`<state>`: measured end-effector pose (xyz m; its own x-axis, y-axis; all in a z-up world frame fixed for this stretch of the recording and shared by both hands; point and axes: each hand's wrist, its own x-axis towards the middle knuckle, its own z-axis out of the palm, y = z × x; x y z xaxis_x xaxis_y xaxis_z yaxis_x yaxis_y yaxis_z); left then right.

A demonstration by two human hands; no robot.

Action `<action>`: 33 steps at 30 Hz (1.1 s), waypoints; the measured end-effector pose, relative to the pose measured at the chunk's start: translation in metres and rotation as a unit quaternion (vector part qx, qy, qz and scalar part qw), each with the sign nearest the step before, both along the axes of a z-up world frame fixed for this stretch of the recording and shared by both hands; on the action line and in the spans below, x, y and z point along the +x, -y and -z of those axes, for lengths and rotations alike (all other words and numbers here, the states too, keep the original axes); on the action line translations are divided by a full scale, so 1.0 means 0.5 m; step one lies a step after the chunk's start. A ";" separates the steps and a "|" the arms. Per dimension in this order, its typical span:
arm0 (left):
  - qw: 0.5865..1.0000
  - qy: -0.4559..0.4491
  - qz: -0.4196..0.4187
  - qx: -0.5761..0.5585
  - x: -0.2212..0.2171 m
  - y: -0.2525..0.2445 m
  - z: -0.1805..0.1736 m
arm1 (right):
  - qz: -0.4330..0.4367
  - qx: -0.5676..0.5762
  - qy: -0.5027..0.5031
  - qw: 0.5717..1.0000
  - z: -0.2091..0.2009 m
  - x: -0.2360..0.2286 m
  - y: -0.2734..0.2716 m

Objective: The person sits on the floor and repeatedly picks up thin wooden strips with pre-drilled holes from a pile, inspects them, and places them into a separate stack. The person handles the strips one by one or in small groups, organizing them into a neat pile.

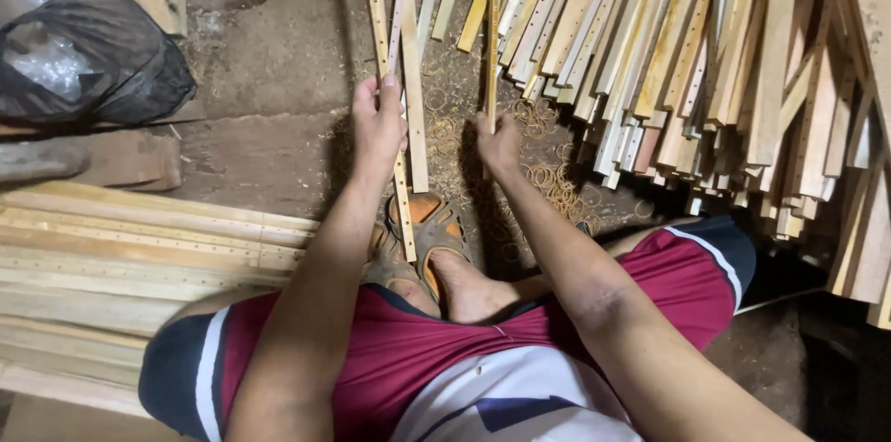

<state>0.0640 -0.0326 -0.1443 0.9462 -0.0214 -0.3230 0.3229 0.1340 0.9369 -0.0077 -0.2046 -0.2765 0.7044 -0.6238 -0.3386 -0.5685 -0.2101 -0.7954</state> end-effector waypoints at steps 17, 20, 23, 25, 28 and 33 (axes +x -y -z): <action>0.995 0.010 0.021 -0.099 -0.006 0.037 0.022 | -0.060 0.398 0.198 0.894 -0.261 -0.122 -0.124; 0.993 0.019 0.015 -0.117 -0.012 0.045 -0.006 | -0.110 0.469 0.130 0.867 -0.304 -0.129 -0.117; 0.994 0.048 -0.006 -0.096 -0.022 0.040 -0.020 | -0.156 0.495 0.058 0.853 -0.327 -0.128 -0.096; 0.994 0.060 -0.006 -0.086 -0.025 0.046 -0.024 | -0.184 0.476 0.035 0.859 -0.320 -0.123 -0.076; 0.996 0.073 0.014 -0.058 -0.024 0.044 -0.024 | -0.223 0.451 0.022 0.864 -0.289 -0.111 -0.066; 0.997 0.035 0.046 -0.050 -0.025 0.044 -0.015 | -0.230 0.458 0.025 0.858 -0.302 -0.107 -0.077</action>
<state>0.0514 -0.0548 -0.1366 0.9589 -0.1384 -0.2478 0.2722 0.2013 0.9410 -0.0613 -0.1661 -0.1253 0.8324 0.2372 -0.5009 -0.5539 0.3234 -0.7672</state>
